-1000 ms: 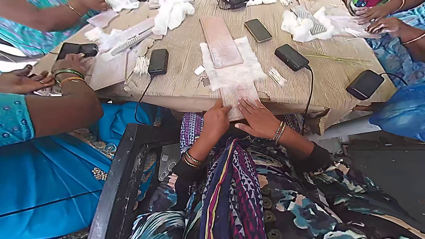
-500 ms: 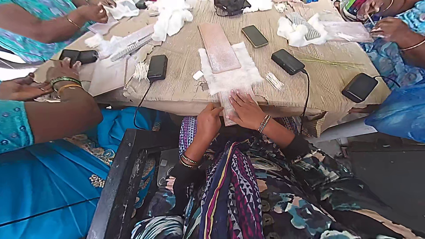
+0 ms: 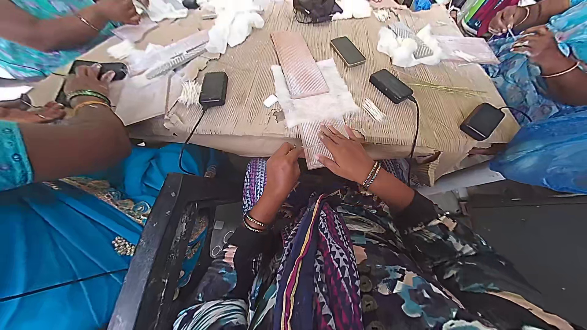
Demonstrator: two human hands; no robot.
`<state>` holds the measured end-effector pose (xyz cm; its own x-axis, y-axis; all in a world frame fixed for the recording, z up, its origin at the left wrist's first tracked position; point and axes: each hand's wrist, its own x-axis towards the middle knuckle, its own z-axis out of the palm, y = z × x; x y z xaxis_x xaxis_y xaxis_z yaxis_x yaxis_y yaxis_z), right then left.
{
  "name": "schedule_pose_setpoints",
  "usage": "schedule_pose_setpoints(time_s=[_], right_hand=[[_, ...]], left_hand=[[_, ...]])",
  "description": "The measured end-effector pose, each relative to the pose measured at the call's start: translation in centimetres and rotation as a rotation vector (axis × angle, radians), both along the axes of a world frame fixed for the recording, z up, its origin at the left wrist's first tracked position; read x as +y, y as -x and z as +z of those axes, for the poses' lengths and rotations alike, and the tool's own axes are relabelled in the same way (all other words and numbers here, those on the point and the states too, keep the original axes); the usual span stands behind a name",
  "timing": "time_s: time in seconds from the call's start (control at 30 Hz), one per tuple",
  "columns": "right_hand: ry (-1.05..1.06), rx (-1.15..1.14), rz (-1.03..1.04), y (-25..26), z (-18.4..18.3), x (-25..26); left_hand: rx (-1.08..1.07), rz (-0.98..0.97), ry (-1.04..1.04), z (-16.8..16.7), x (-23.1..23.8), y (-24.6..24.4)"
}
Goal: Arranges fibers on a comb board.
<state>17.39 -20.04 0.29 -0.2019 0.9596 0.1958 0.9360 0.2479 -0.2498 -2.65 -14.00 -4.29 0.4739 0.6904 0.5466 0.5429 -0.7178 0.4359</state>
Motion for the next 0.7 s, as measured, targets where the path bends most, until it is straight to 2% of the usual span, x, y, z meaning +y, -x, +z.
schedule_pose_setpoints(time_s=[0.07,0.17,0.33,0.37,0.47,0.5,0.6,0.7], right_hand=[[0.156,-0.072,-0.025,0.5,-0.9,1.5],[0.249,-0.136,-0.021,0.8,-1.8,1.0],[0.397,-0.128,0.071,-0.1,0.8,-3.5],[0.385,-0.103,0.088,-0.4,1.4,-4.1],[-0.029,0.015,0.047,-1.0,0.3,-3.6],[-0.107,0.004,0.019,-1.1,0.0,-2.9],[-0.170,-0.028,-0.005,-1.1,-0.4,-1.2],[-0.226,-0.071,0.026,-0.4,-0.1,-0.9]], left_hand=[[0.026,0.016,0.018,0.1,0.6,-0.2],[0.053,0.010,0.011,-0.2,0.4,-0.2],[0.066,-0.049,-0.003,-0.5,-1.1,0.3],[0.061,-0.054,-0.017,-0.5,-1.4,0.4],[0.039,-0.046,-0.042,-0.5,-1.9,0.7],[0.026,-0.036,-0.048,-0.5,-2.0,0.6],[-0.013,-0.008,-0.060,0.2,-2.1,0.6],[0.049,0.014,-0.063,1.0,-1.8,1.1]])
